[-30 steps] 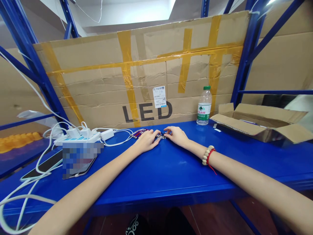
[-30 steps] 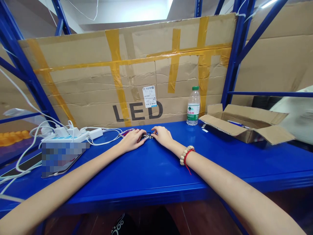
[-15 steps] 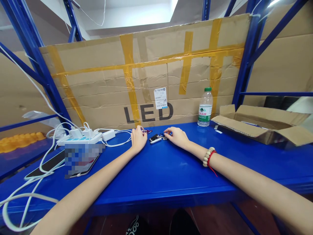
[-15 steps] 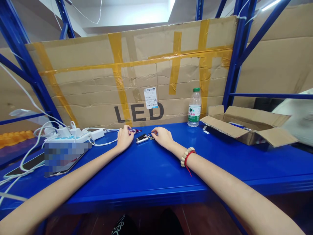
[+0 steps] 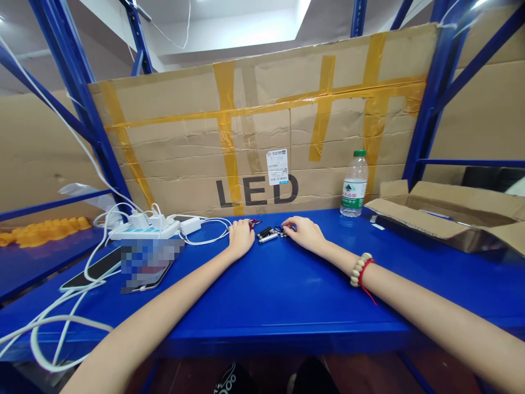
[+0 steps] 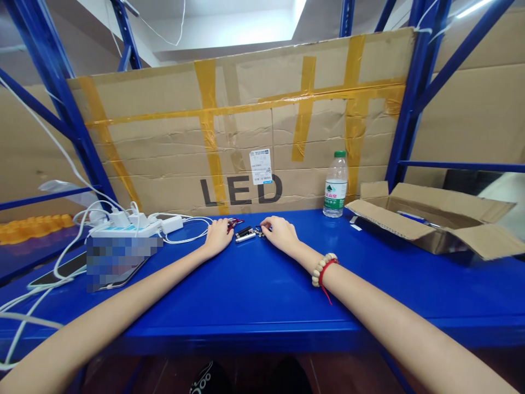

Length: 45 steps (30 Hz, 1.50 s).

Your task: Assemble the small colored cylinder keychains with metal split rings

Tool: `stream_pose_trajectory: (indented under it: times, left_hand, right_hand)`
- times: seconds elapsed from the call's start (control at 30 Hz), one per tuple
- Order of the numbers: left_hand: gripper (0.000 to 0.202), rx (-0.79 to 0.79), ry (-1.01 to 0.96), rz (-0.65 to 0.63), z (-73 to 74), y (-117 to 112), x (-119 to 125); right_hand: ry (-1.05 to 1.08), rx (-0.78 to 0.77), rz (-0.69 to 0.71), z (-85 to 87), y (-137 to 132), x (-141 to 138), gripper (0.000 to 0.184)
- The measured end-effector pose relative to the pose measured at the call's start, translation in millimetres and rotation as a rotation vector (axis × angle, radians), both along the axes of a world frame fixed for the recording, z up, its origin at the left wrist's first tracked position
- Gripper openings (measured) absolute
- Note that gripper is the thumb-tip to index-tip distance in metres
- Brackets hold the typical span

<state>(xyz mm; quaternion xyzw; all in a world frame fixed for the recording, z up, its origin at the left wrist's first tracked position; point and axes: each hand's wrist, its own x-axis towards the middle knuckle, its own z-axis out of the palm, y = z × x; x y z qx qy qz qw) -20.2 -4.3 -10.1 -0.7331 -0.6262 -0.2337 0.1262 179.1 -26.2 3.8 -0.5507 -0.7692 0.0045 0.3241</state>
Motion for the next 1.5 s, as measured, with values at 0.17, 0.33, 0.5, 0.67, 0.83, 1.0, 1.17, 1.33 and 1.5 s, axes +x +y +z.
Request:
stream_pose_trajectory:
  times: [0.17, 0.33, 0.5, 0.67, 0.83, 1.0, 1.17, 1.33, 1.5]
  left_hand:
    - [0.026, -0.041, -0.028, 0.006, -0.8, 2.2, 0.7]
    - [0.028, -0.066, -0.049, -0.018, -2.2, 2.5, -0.1]
    - [0.029, -0.036, -0.076, -0.038, -0.8, 0.9, -0.2]
    - [0.024, -0.048, -0.067, -0.065, 3.2, -3.2, 2.2]
    - [0.024, -0.043, 0.013, -0.063, 3.4, -3.3, 3.3]
    - [0.026, -0.032, 0.025, -0.03, 2.1, -0.8, 3.5]
    - [0.029, -0.017, -0.003, -0.019, 3.6, -3.2, 5.0]
    - [0.025, 0.026, -0.034, -0.063, 10.0, -12.2, 9.3]
    - [0.024, 0.087, -0.043, -0.222, 13.9, -17.1, 11.5]
  right_hand:
    - [-0.006, -0.01, 0.002, -0.9, 0.8, -0.6, 0.02]
    - [-0.016, -0.026, -0.005, -0.1, 0.1, -1.8, 0.021]
    - [-0.028, -0.035, 0.005, 0.1, 0.1, -2.1, 0.021]
    - [-0.036, -0.034, 0.017, -0.8, 1.2, -1.6, 0.02]
    - [-0.058, -0.038, 0.034, -0.1, -0.7, -1.9, 0.02]
    - [-0.069, -0.047, 0.036, 0.9, -1.8, -2.1, 0.02]
    - [-0.075, -0.049, 0.047, 0.6, -1.1, -2.0, 0.02]
    - [-0.031, -0.006, 0.029, -0.7, 0.2, -2.1, 0.021]
    - [0.032, 0.061, 0.053, 0.6, -0.6, -2.8, 0.024]
